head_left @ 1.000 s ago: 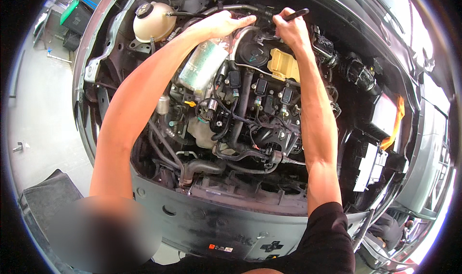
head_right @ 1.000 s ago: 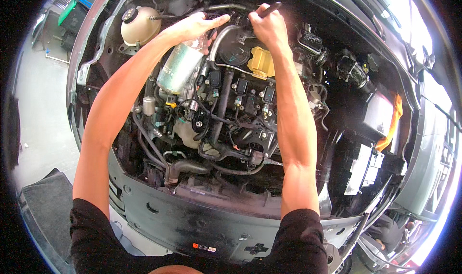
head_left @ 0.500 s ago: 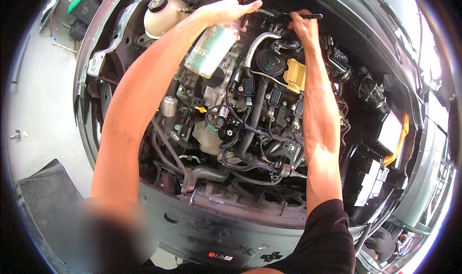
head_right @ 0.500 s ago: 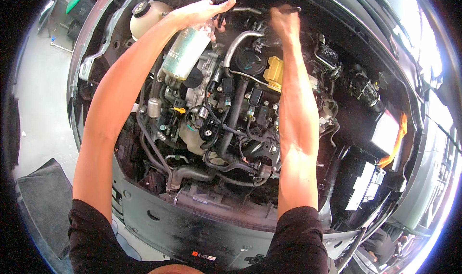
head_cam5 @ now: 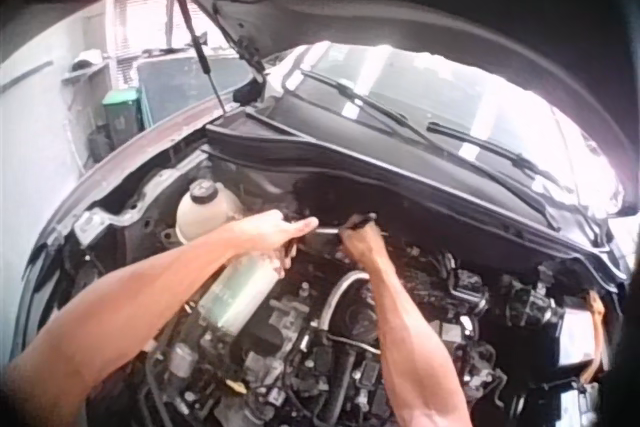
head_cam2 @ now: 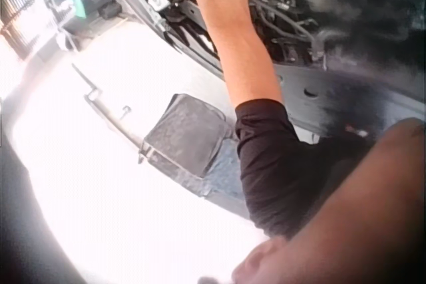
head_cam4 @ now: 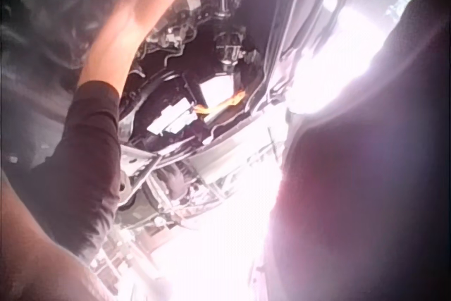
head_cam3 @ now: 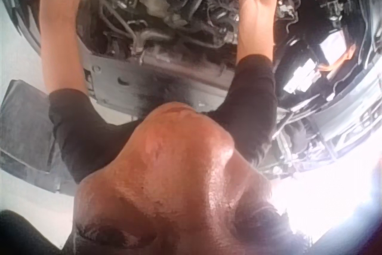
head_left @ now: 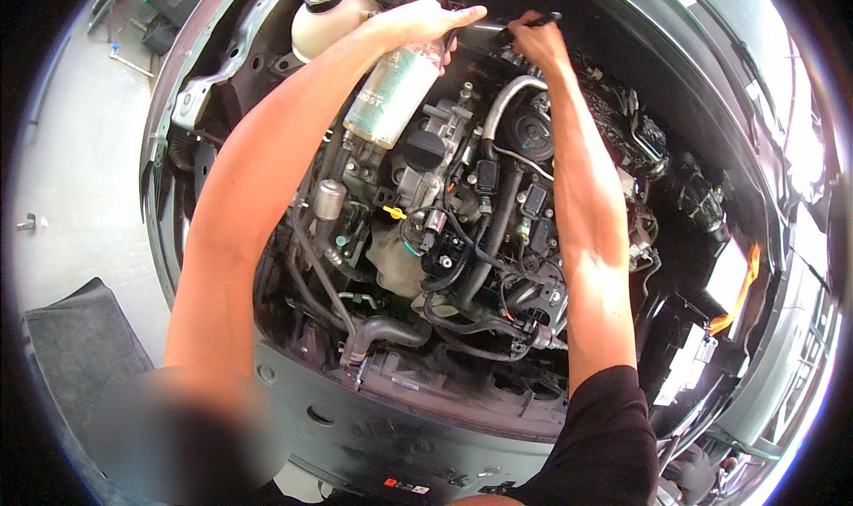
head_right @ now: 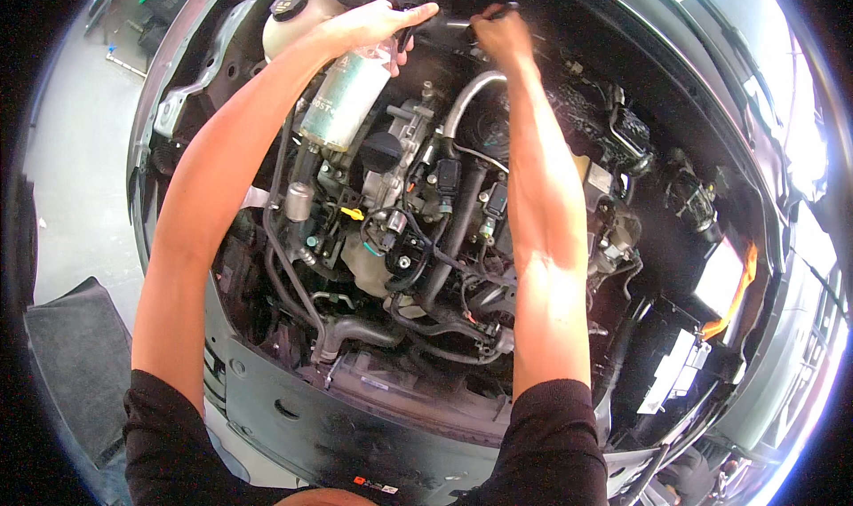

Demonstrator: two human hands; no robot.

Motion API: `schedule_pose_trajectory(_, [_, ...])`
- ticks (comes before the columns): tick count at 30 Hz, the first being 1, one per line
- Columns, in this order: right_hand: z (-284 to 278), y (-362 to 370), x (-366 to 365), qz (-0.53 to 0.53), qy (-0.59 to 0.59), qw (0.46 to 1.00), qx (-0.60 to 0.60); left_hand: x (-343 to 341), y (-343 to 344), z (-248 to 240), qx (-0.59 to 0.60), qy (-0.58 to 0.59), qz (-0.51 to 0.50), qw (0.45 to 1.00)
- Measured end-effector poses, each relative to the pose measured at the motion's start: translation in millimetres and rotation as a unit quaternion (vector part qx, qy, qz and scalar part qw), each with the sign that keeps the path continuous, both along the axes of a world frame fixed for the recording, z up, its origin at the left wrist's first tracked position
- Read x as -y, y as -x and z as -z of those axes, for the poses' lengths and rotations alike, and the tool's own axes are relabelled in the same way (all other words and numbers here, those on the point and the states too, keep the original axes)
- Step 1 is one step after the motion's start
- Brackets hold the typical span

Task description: The person sprays a cleaning solution onto the engine bay and uses a brush to scrub various components. They then use an air blower to dry the engine bay and wipe down surfaces with a microfiber towel. The person repeats the spraying and wiping process on different areas of the engine bay.

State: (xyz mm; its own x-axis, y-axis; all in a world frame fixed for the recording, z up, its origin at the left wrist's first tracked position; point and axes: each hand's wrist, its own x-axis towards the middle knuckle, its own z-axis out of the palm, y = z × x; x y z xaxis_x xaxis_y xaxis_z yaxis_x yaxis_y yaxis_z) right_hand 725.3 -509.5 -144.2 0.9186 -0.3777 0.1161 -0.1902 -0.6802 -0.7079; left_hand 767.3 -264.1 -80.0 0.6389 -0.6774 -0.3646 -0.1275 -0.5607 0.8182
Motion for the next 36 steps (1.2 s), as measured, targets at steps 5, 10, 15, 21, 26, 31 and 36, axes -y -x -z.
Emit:
schedule_pose_trajectory(5, [1.7,-2.4,7.1,0.012,-0.024,1.0,-0.011,-3.4,4.7,-1.1,-0.004,-0.002,0.023,1.0])
schedule_pose_trajectory(10, [-23.3,-6.6,7.8,-0.069,0.003,0.997,0.026,-12.0,10.4,1.8,-0.001,-0.023,0.021,1.0])
schedule_pose_trajectory(15, [-24.1,-33.4,2.1,-0.08,0.07,0.992,-0.074,-13.3,12.1,1.7,0.002,-0.005,0.035,0.999])
schedule_pose_trajectory(21, [-13.9,-43.8,-32.6,-0.031,0.126,0.977,-0.167,-19.7,13.4,9.4,0.0,-0.01,-0.001,1.0])
schedule_pose_trajectory(26, [-55.9,-13.0,-89.9,-0.079,0.166,0.981,-0.056,-48.1,11.5,-3.3,0.015,-0.037,0.015,0.999])
schedule_pose_trajectory(31, [-58.6,-15.6,-55.2,-0.138,0.126,0.974,-0.125,-57.0,22.3,-12.0,-0.057,-0.039,0.029,0.997])
schedule_pose_trajectory(36, [-48.7,-14.1,-72.3,-0.201,0.137,0.965,-0.101,-75.3,19.2,-5.1,-0.04,-0.015,0.006,0.999])
